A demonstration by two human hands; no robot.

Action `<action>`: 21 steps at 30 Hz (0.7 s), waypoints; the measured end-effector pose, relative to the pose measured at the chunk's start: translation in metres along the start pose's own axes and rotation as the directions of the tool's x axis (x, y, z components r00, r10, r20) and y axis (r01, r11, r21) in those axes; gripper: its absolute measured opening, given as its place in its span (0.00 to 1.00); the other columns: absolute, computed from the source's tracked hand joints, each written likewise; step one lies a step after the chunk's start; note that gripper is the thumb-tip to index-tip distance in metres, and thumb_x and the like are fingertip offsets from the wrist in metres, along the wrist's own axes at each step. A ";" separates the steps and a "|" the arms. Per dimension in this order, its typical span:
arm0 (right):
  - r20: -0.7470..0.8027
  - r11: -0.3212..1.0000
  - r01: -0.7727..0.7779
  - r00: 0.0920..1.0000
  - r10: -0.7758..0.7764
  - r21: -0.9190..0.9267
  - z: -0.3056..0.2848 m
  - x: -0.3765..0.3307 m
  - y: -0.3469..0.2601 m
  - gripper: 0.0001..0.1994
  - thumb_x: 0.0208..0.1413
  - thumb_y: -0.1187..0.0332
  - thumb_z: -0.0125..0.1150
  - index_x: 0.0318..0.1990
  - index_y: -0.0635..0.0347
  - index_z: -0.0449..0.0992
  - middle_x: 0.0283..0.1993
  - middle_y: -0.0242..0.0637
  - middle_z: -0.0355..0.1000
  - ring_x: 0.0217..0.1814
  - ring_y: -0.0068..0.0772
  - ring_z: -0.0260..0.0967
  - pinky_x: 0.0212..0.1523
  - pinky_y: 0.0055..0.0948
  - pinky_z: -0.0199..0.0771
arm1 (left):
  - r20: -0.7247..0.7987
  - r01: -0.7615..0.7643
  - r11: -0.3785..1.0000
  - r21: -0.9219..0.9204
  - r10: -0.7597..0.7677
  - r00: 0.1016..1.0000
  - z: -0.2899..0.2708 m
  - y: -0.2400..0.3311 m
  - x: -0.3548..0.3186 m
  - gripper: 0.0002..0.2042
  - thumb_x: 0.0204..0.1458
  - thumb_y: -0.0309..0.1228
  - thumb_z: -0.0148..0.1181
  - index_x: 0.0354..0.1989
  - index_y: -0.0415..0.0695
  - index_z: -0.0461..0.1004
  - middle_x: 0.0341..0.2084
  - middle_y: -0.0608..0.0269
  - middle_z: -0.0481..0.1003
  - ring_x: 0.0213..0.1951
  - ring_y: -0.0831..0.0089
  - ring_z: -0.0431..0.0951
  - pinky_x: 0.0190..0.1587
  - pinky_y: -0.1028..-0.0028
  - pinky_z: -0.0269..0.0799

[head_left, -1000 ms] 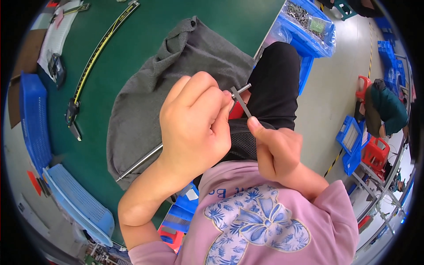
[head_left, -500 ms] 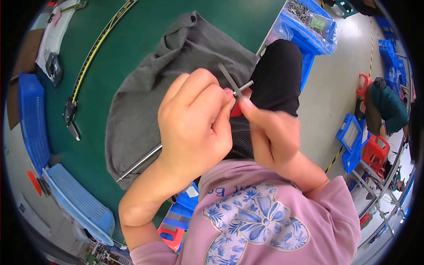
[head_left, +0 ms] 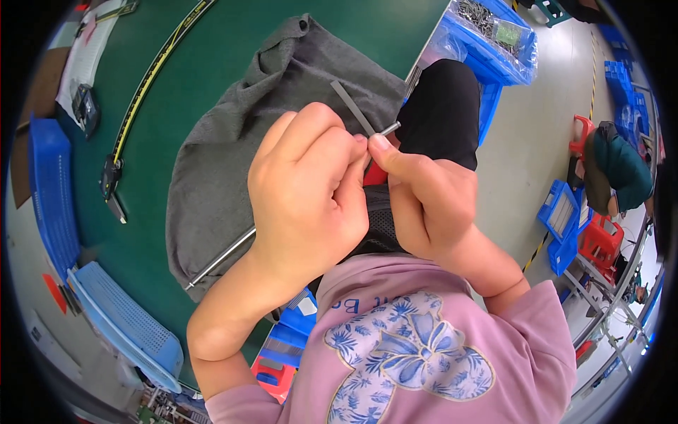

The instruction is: Filing the end of a metal rod and measuring its diameter using a digital micrometer.

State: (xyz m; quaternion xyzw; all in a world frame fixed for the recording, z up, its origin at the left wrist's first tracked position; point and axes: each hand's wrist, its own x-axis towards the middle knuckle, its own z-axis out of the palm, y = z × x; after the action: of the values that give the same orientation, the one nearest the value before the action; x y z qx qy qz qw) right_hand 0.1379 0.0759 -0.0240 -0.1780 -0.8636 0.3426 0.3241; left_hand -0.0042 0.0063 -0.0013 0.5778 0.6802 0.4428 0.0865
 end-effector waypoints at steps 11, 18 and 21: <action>-0.024 0.992 0.011 1.000 -0.014 -0.128 -0.007 -0.009 -0.007 0.22 0.33 0.81 0.54 0.44 0.64 0.74 0.19 0.34 0.70 0.13 0.29 0.65 0.14 0.25 0.62 | -0.005 0.030 0.999 -0.019 -0.030 1.000 0.000 0.001 -0.001 0.07 0.32 0.15 0.58 0.18 0.38 0.67 0.19 0.59 0.64 0.21 0.62 0.64 0.22 0.67 0.59; 0.054 0.991 -0.044 0.997 0.051 -0.127 -0.010 0.002 -0.011 0.21 0.36 0.83 0.53 0.44 0.65 0.74 0.17 0.34 0.66 0.12 0.30 0.61 0.14 0.26 0.58 | 0.014 0.035 0.999 -0.007 -0.035 0.999 0.000 0.001 0.000 0.07 0.32 0.15 0.58 0.18 0.38 0.67 0.19 0.60 0.64 0.21 0.62 0.65 0.23 0.68 0.60; 0.109 0.993 -0.071 0.991 0.081 -0.089 -0.024 -0.022 -0.017 0.23 0.34 0.88 0.50 0.44 0.69 0.74 0.19 0.38 0.68 0.13 0.29 0.62 0.14 0.25 0.57 | -0.006 0.020 0.999 -0.030 -0.020 1.000 0.002 -0.001 -0.001 0.07 0.33 0.15 0.59 0.18 0.38 0.67 0.19 0.60 0.64 0.21 0.62 0.64 0.23 0.68 0.59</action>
State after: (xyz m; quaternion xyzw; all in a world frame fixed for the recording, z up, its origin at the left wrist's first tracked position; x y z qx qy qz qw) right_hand 0.1684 0.0637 -0.0085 -0.2049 -0.8869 0.3270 0.2539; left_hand -0.0035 0.0062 -0.0033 0.5680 0.6795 0.4540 0.0975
